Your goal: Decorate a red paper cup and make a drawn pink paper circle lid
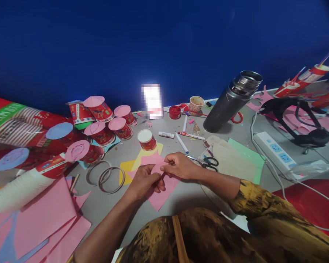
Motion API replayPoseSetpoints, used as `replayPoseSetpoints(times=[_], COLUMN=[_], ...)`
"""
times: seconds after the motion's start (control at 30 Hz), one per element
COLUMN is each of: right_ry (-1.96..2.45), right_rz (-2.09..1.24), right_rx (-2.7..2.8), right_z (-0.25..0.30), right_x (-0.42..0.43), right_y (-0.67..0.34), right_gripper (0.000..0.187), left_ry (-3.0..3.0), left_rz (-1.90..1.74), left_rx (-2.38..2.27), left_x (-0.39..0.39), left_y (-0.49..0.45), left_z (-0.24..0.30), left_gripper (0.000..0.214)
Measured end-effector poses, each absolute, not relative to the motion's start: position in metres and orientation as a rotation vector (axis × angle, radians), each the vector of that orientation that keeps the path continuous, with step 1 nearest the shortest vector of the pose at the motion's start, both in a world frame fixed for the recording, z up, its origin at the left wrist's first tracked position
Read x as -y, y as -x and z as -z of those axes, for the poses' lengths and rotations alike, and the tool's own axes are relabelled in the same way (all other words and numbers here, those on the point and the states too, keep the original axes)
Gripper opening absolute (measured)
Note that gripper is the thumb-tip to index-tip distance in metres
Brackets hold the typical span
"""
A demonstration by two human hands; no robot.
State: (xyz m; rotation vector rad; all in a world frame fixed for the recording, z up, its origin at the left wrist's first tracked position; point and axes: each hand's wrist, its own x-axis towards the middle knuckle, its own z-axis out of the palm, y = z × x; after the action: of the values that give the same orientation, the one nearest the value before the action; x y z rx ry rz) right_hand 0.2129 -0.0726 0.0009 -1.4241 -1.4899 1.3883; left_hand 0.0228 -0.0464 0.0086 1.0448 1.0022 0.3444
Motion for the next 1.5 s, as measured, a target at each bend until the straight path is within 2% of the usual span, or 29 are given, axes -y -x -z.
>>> replayPoseSetpoints(times=[0.1,0.23,0.37,0.53,0.83,1.03,1.33,1.5], right_ry=[1.426,1.364,1.384,1.473,1.531,1.425,1.42,1.433], right_rz=[-1.356,-1.361,-1.317,-1.246,-1.204,-1.157,-1.067,-0.87], right_rx=[1.499,1.527,1.632,1.806,1.814,1.898,1.725,1.738], right_z=[0.001,0.0,-0.006,-0.011,-0.008,-0.007,-0.002,0.0], right_x=[0.071,0.07,0.073,0.074,0.074,0.075,0.072,0.07], right_y=[-0.216,-0.217,-0.213,-0.207,-0.219,-0.218,-0.226,-0.231], right_gripper=[0.034,0.012,0.025,0.032,0.029,0.042,0.037,0.024], left_ry=[-1.053,-1.067,-1.098,-1.168,-1.204,-1.199,-1.172,-1.151], left_rz=[-0.349,-0.351,-0.347,-0.342,-0.322,-0.325,-0.391,-0.439], left_rx=[-1.018,-1.034,-1.039,-1.052,-1.062,-1.052,-1.073,-1.063], left_x=[0.046,0.047,0.049,0.052,0.052,0.052,0.046,0.043], left_y=[-0.021,-0.021,-0.023,-0.025,-0.023,-0.023,-0.02,-0.018], left_z=[-0.008,-0.007,-0.007,-0.002,-0.003,-0.003,-0.002,-0.001], left_gripper=[0.02,0.022,0.024,0.019,0.017,0.017,0.021,0.027])
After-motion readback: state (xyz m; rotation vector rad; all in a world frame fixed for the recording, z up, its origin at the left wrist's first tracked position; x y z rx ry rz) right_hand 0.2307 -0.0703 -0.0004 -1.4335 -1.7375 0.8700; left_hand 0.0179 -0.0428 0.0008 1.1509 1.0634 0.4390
